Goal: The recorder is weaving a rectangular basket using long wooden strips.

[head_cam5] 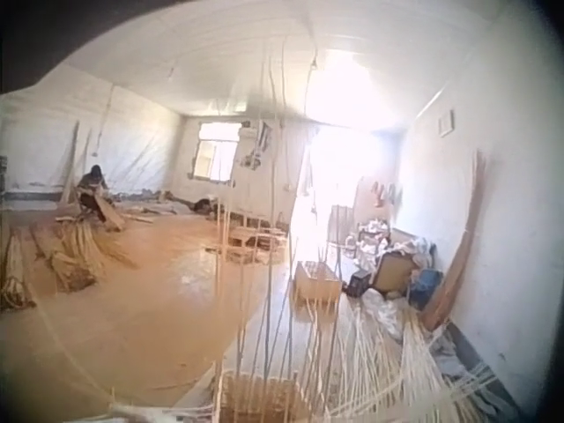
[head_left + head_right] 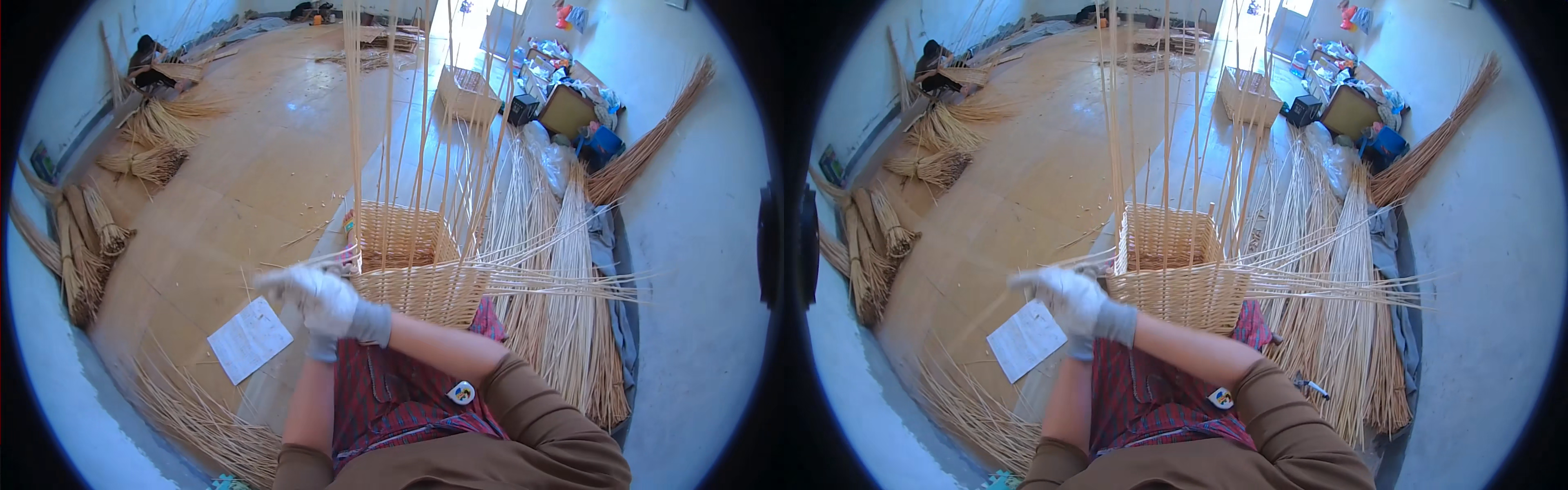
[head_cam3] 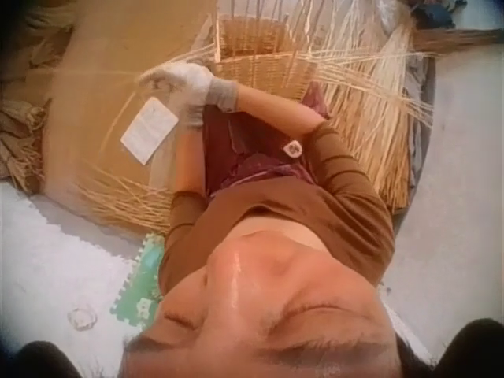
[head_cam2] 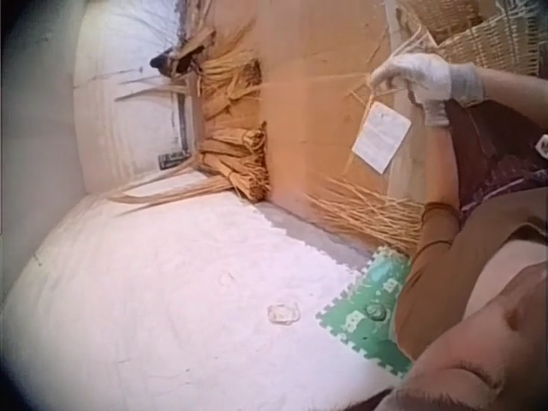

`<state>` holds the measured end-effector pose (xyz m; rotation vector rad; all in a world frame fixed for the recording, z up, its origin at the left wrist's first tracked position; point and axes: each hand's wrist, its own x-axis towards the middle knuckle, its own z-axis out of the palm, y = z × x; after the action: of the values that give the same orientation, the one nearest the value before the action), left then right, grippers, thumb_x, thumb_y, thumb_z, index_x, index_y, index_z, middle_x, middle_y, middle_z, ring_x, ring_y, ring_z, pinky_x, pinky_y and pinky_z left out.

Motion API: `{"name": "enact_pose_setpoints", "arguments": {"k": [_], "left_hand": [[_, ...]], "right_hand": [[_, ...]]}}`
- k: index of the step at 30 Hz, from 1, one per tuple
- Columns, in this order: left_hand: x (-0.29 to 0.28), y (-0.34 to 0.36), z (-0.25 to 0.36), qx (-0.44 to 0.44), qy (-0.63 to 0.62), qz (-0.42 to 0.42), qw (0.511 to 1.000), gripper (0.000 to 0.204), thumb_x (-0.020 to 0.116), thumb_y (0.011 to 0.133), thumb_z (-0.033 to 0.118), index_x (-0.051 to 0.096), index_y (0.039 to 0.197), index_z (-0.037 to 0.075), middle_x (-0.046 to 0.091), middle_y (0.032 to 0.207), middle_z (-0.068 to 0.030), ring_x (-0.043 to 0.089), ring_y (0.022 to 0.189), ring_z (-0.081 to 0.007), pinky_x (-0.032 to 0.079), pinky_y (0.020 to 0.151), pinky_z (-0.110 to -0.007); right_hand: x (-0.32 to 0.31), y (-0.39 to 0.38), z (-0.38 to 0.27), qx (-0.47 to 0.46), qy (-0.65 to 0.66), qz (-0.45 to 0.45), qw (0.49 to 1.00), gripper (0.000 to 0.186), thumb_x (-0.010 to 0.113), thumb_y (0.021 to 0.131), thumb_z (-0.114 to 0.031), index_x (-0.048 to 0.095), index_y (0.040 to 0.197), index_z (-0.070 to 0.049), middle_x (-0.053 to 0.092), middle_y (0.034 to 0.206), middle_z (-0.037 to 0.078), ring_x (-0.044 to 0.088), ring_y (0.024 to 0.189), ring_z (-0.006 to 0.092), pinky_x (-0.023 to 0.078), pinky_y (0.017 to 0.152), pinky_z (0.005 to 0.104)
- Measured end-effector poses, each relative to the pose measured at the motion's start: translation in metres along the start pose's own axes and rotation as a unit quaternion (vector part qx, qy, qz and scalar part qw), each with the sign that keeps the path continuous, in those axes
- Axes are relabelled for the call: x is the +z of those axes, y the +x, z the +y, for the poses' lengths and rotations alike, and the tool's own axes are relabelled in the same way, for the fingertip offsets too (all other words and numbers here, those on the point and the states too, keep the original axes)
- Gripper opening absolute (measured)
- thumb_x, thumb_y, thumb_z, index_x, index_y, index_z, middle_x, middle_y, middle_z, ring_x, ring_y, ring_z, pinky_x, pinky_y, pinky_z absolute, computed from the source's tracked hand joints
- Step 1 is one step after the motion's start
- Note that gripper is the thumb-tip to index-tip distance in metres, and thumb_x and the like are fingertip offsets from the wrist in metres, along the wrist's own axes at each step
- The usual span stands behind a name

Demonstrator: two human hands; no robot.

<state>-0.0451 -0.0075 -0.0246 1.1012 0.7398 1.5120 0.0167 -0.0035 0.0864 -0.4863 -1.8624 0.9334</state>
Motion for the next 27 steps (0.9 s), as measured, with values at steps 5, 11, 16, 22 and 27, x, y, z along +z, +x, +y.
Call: {"name": "enact_pose_setpoints", "arguments": {"k": [5, 11, 16, 22, 27], "left_hand": [[-0.015, 0.072, -0.002, -0.118, -0.053, -0.069, 0.989, 0.029, 0.078, 0.095, 0.01, 0.064, 0.12, 0.004, 0.07, 0.107, -0.002, 0.066, 0.094, -0.0118, 0.056, 0.086, -0.027], [0.001, 0.069, -0.003, -0.1, 0.009, -0.085, 0.991, 0.012, 0.069, 0.103, 0.014, 0.066, 0.113, 0.007, 0.071, 0.098, -0.0007, 0.064, 0.089, -0.0094, 0.054, 0.082, -0.026], [0.021, 0.041, 0.026, -0.031, 0.009, -0.046, 0.998, 0.018, 0.063, 0.107, 0.025, 0.068, 0.106, 0.007, 0.071, 0.095, -0.0058, 0.064, 0.083, -0.0138, 0.053, 0.08, -0.031], [0.055, -0.01, 0.061, 0.231, 0.59, -0.057, 0.772, 0.04, 0.071, 0.095, 0.022, 0.067, 0.133, 0.011, 0.071, 0.121, -0.0177, 0.067, 0.111, -0.0347, 0.05, 0.09, -0.047], [0.084, -0.022, 0.039, 0.2, 0.672, -0.06, 0.711, 0.071, 0.077, 0.088, 0.031, 0.053, 0.154, 0.022, 0.05, 0.151, -0.0262, 0.058, 0.129, -0.0443, 0.052, 0.095, -0.049]], "right_hand": [[-0.078, 0.049, 0.002, 0.053, -0.026, 0.007, 0.998, 0.082, 0.053, 0.084, 0.013, 0.041, 0.161, -0.014, 0.067, 0.107, 0.004, 0.062, 0.092, 0.0152, 0.055, 0.086, 0.0324], [-0.119, -0.011, 0.005, 0.0, -0.056, 0.06, 0.997, 0.085, 0.053, 0.087, 0.011, 0.03, 0.166, -0.01, 0.065, 0.107, 0.003, 0.065, 0.096, 0.0186, 0.055, 0.091, 0.0386], [-0.127, -0.115, 0.005, -0.038, 0.062, 0.303, 0.95, 0.075, 0.045, 0.101, 0.013, 0.025, 0.166, -0.016, 0.067, 0.114, 0.011, 0.067, 0.101, 0.0179, 0.058, 0.099, 0.0405], [-0.135, -0.147, 0.003, 0.172, 0.066, 0.45, 0.874, 0.071, 0.051, 0.104, 0.008, 0.027, 0.165, -0.018, 0.068, 0.115, 0.009, 0.068, 0.103, 0.0155, 0.059, 0.094, 0.0358], [-0.151, -0.059, -0.013, -0.031, -0.314, 0.229, 0.921, 0.085, 0.056, 0.087, 0.014, 0.036, 0.163, -0.019, 0.066, 0.139, 0.012, 0.07, 0.111, 0.0248, 0.06, 0.087, 0.0343]]}}
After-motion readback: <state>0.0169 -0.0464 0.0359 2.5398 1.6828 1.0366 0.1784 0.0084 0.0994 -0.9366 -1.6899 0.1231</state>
